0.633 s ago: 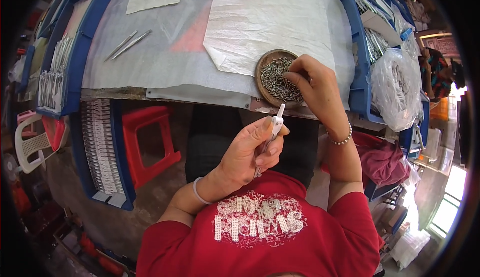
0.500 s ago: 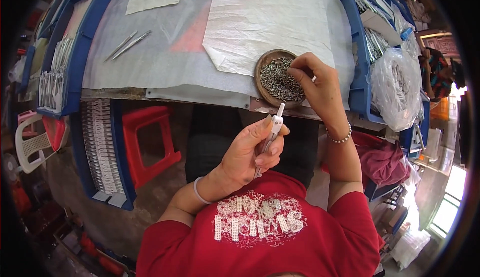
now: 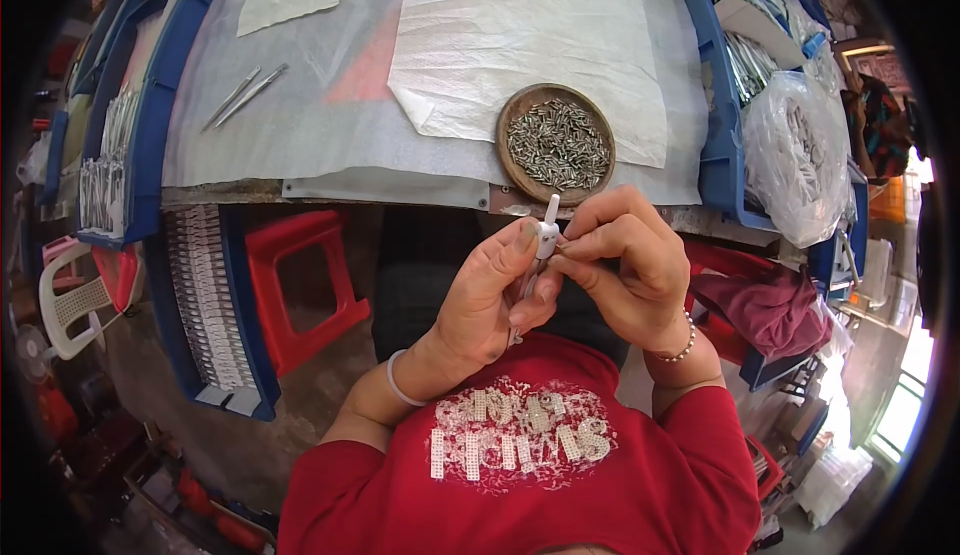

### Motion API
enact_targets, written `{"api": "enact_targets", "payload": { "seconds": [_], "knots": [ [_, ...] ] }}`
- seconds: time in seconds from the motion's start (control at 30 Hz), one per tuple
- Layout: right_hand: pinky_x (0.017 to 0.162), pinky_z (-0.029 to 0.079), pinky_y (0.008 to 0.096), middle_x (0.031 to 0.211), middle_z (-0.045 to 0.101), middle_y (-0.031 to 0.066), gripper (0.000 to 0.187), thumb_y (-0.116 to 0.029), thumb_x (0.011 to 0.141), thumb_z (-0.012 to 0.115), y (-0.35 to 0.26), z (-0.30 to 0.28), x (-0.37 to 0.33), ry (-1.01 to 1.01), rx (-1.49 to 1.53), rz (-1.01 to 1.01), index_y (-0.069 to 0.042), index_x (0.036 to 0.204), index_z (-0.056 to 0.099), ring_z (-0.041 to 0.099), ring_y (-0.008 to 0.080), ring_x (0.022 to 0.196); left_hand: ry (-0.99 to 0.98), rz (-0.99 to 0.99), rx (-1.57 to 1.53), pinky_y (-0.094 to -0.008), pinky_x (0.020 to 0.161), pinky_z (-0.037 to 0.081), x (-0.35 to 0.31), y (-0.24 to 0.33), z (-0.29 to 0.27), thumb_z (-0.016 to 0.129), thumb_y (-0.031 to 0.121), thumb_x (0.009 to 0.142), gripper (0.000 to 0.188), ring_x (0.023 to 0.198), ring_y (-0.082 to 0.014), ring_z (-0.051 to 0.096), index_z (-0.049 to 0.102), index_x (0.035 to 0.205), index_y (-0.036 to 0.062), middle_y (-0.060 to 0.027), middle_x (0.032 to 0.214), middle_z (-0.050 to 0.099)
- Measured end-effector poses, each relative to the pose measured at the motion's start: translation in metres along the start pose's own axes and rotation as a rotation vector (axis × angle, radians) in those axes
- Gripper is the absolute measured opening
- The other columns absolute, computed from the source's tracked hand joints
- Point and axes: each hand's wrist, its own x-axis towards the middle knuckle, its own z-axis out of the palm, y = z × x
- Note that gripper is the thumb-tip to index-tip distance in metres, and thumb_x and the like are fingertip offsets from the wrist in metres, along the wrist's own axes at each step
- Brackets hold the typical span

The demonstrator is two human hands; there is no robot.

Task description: The recorder is assembling small hardware components, manually fitting springs and metal tips onto plastic barrels.

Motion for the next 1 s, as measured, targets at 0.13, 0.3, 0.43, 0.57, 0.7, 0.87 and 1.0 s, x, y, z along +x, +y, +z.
{"api": "enact_targets", "payload": {
  "seconds": [0.13, 0.3, 0.43, 0.57, 0.7, 0.87, 1.0],
  "knots": [
    [0.058, 0.048, 0.0248, 0.085, 0.057, 0.0078, 0.019, 0.006, 0.067, 0.07, -0.001, 0.001, -0.001, 0.017, -0.024, -0.016, -0.003, 0.079, 0.057, 0.059, 0.0168, 0.071, 0.008, 0.031, 0.068, -0.017, 0.039, 0.03, -0.002, -0.001, 0.003, 0.048, 0.027, 0.095, 0.021, 0.043, -0.0051, 0.037, 0.05, 0.094, 0.0061, -0.0043, 0.068, 0.053],
    [0.059, 0.047, 0.0233, 0.084, 0.055, 0.0073, 0.017, 0.005, 0.069, 0.07, 0.001, 0.001, -0.001, -0.02, -0.012, 0.058, -0.002, 0.077, 0.056, 0.057, 0.0144, 0.07, 0.033, 0.082, 0.126, -0.0161, 0.039, 0.029, -0.002, -0.004, 0.001, 0.051, 0.024, 0.093, 0.017, 0.044, -0.0048, 0.037, 0.05, 0.094, 0.007, -0.0031, 0.067, 0.052],
    [0.06, 0.045, 0.0213, 0.09, 0.051, 0.0049, 0.015, 0.004, 0.074, 0.068, 0.006, -0.002, -0.006, -0.095, 0.495, 0.338, -0.003, 0.077, 0.055, 0.051, 0.007, 0.074, -0.056, 0.075, 0.253, -0.0155, 0.039, 0.028, -0.003, -0.003, -0.007, 0.053, 0.02, 0.092, 0.014, 0.046, -0.0046, 0.04, 0.051, 0.093, 0.0068, -0.0025, 0.066, 0.052],
    [0.063, 0.043, 0.02, 0.095, 0.049, 0.0047, 0.016, 0.001, 0.076, 0.068, 0.016, -0.002, -0.009, -0.118, 0.757, 0.425, -0.002, 0.084, 0.055, 0.05, 0.0072, 0.078, -0.05, 0.041, 0.315, -0.015, 0.039, 0.028, -0.006, -0.003, 0.0, 0.053, 0.019, 0.092, 0.014, 0.048, -0.0041, 0.041, 0.051, 0.094, 0.0059, -0.0034, 0.068, 0.053],
    [0.074, 0.04, 0.022, 0.096, 0.048, 0.0043, 0.019, -0.009, 0.079, 0.068, 0.024, -0.007, -0.01, -0.287, 0.869, 0.487, -0.002, 0.091, 0.055, 0.049, 0.0091, 0.085, -0.094, 0.03, 0.302, -0.0163, 0.037, 0.03, 0.0, -0.007, -0.01, 0.053, 0.025, 0.092, 0.021, 0.044, -0.0048, 0.039, 0.05, 0.098, 0.0042, -0.0078, 0.08, 0.056],
    [0.082, 0.038, 0.0269, 0.097, 0.048, 0.0092, 0.016, -0.006, 0.078, 0.065, 0.015, -0.009, -0.01, -0.315, 0.433, 0.39, -0.001, 0.089, 0.055, 0.047, 0.0159, 0.091, 0.031, -0.045, 0.264, -0.0157, 0.039, 0.027, -0.008, -0.012, -0.007, 0.05, 0.022, 0.094, 0.014, 0.043, -0.0027, 0.036, 0.051, 0.092, 0.008, -0.0014, 0.065, 0.052],
    [0.076, 0.04, 0.0233, 0.093, 0.05, 0.003, 0.014, -0.006, 0.084, 0.061, 0.029, -0.002, -0.018, -0.289, 0.739, 0.464, -0.001, 0.094, 0.053, 0.049, 0.0106, 0.086, 0.053, -0.068, 0.156, -0.016, 0.039, 0.027, -0.008, -0.014, -0.004, 0.048, 0.026, 0.095, 0.02, 0.042, -0.0035, 0.035, 0.051, 0.092, 0.0063, -0.0019, 0.064, 0.051]
  ]
}}
